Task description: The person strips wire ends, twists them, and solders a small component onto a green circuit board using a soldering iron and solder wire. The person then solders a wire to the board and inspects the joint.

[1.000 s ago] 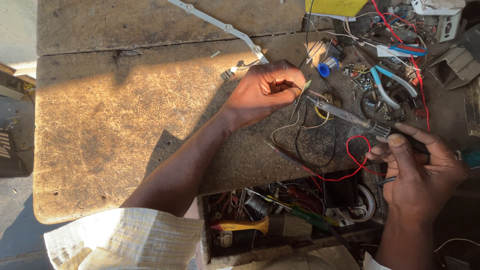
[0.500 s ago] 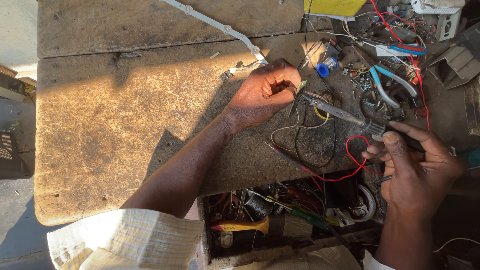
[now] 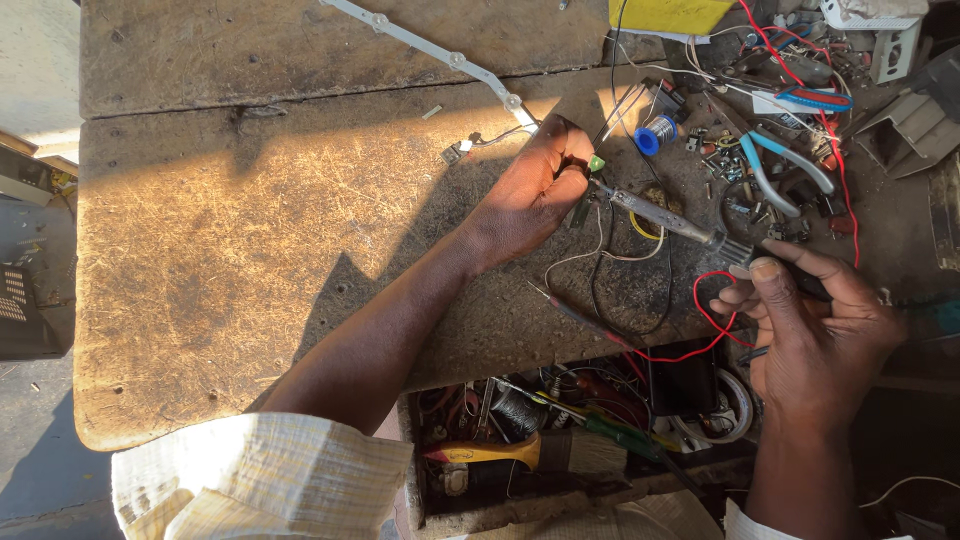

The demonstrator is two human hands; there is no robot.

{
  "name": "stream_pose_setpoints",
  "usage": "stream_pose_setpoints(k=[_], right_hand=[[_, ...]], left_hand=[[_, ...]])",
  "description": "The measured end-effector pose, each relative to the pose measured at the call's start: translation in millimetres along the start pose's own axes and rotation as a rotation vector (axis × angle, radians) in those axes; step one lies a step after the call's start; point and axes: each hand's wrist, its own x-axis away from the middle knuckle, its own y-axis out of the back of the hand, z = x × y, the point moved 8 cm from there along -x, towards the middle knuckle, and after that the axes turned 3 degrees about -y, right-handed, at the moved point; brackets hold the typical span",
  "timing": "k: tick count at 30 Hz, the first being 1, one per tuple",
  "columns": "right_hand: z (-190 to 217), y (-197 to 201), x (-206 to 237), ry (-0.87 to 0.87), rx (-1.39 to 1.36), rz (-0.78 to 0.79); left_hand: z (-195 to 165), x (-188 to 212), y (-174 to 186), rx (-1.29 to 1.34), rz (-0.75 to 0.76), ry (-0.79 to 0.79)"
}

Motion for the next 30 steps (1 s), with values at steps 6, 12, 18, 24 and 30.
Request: stream_pose_setpoints(k=[6, 12, 18, 24, 30], right_hand=[[-5.7, -3.8, -1.1, -0.011, -0.041, 0.019], [-9.3, -0.6, -0.4, -0.011, -0.11, 0.039], [-14.5, -0.3, -1.5, -0.031, -0.146, 0.02], [-18.9, 1.0, -0.3, -0.033, -0.152, 0.019], [-15.8, 10.5, 2.6, 0.005, -0.155, 0.004]], left_hand=[[-5.7, -1.2, -0.8, 0.059, 0.011, -0.059], [-12.0, -1.7, 1.7, -0.176, -0.027, 0.001], [-24.1, -0.5, 1.3, -0.287, -0.028, -0.09], [-26.8, 2.8, -0.5, -0.316, -0.067, -0.207], [-29.5, 11.3, 2.0, -0.391, -0.128, -0.338]])
